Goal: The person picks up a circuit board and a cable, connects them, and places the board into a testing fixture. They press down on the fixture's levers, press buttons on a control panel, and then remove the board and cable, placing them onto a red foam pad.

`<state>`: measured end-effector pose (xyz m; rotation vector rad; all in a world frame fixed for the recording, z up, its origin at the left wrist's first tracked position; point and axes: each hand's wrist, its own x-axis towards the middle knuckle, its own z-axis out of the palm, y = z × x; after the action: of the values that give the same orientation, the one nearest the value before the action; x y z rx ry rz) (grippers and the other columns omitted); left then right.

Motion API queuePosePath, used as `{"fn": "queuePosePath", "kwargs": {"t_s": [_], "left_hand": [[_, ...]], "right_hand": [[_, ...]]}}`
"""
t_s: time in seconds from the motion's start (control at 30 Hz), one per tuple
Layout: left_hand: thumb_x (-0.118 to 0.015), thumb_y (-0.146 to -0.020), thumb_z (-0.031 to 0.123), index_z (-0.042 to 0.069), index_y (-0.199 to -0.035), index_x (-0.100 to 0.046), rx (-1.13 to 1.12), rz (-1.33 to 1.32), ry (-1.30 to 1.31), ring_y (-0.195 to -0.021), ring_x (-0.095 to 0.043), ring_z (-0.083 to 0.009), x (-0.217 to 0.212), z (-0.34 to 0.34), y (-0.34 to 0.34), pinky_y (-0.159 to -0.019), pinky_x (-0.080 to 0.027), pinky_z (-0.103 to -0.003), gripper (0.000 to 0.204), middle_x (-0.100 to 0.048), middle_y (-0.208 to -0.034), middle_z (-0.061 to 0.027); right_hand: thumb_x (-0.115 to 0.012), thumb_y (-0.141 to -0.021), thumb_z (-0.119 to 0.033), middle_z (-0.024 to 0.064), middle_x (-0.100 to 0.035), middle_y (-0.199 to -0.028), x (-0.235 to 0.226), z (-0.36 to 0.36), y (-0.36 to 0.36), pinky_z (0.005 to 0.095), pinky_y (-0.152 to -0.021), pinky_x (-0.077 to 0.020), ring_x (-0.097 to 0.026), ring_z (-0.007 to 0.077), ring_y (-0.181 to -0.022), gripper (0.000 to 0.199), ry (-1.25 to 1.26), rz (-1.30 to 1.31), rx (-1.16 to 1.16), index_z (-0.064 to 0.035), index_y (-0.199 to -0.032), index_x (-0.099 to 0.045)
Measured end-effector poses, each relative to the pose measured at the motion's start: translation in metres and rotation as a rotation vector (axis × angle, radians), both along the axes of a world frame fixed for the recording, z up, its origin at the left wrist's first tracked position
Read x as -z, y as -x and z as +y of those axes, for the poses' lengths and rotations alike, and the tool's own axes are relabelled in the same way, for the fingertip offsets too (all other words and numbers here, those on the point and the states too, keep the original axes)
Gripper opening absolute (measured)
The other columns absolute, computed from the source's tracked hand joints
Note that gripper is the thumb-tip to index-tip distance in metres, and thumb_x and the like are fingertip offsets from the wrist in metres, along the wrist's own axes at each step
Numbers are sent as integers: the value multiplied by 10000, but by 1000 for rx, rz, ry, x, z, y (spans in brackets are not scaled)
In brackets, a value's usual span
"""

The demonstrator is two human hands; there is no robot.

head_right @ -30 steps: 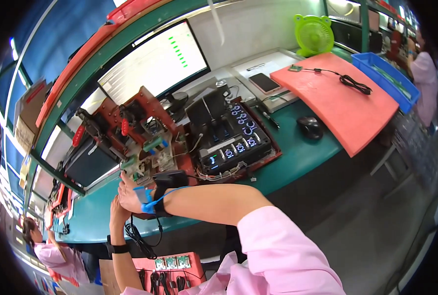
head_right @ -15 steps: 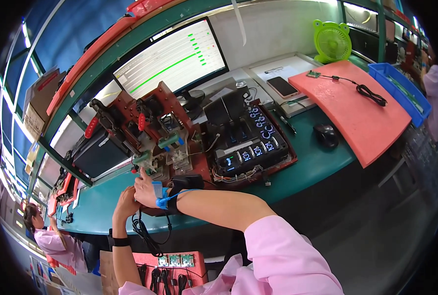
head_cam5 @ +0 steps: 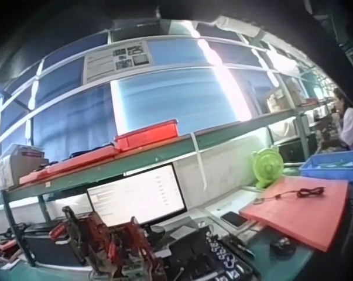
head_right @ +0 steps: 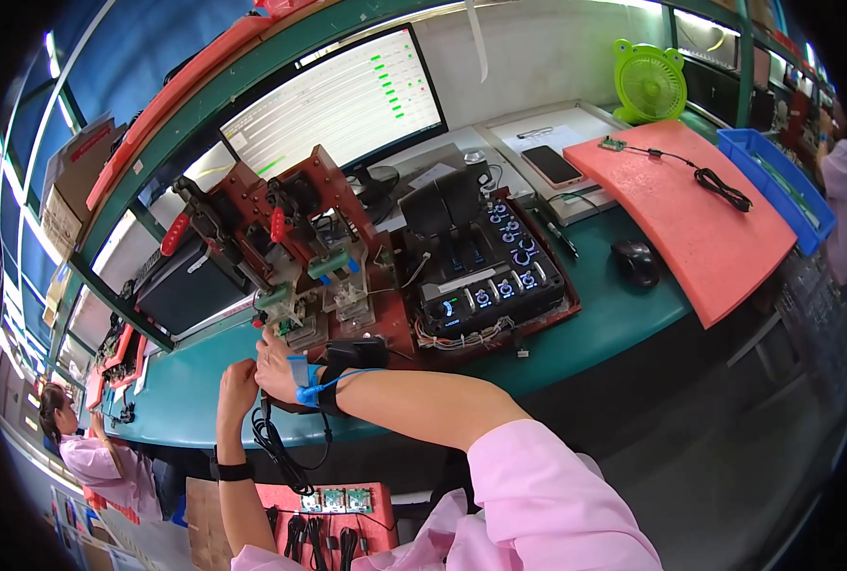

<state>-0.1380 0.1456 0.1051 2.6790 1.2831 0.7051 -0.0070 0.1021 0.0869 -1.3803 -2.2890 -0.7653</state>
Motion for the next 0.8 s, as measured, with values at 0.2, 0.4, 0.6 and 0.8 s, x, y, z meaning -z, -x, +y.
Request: {"fn": "queuePosePath", "kwargs": {"t_s": [0.2, 0.4, 0.6, 0.8], "left_hand": [[-535, -773, 171, -20, -698, -534, -46, 46, 15, -606, -500, -382, -12, -11, 1, -537, -389, -410, 205, -516, -628, -204], [-528, -761, 108, -14, -750, -559, -1, -24, 54, -680, -528, -348, -12, -19, -1, -596, -403, -385, 127, -561, -737, -177], [-543, -703, 12, -1, -886, -575, 148, -86, 0, -907, -509, -326, -7, -25, 0, -745, -400, -351, 186, -553, -972, -149], [-558, -675, -8, 0, -937, -575, 168, 44, -94, -1036, -467, -306, -3, -48, 0, -842, -361, -371, 262, -540, -1050, -127]], "right_hand": [[-479, -771, -202, 36, -621, -827, -4, -1, 18, 458, -851, -261, -485, 239, -936, 211, 227, -99, 239, -129, -834, -666], [-481, -755, -191, 57, -593, -854, 7, -3, 13, 451, -855, -265, -469, 249, -942, 206, 90, -86, 203, -127, -813, -668], [-503, -726, -198, 64, -566, -833, 13, 1, -3, 495, -904, -248, -463, 251, -923, 192, 77, 214, -20, -119, -771, -672], [-512, -724, -215, 81, -576, -871, -1, -30, -2, 563, -949, -188, -456, 276, -973, 196, 15, 116, 80, -103, -749, -670]]}}
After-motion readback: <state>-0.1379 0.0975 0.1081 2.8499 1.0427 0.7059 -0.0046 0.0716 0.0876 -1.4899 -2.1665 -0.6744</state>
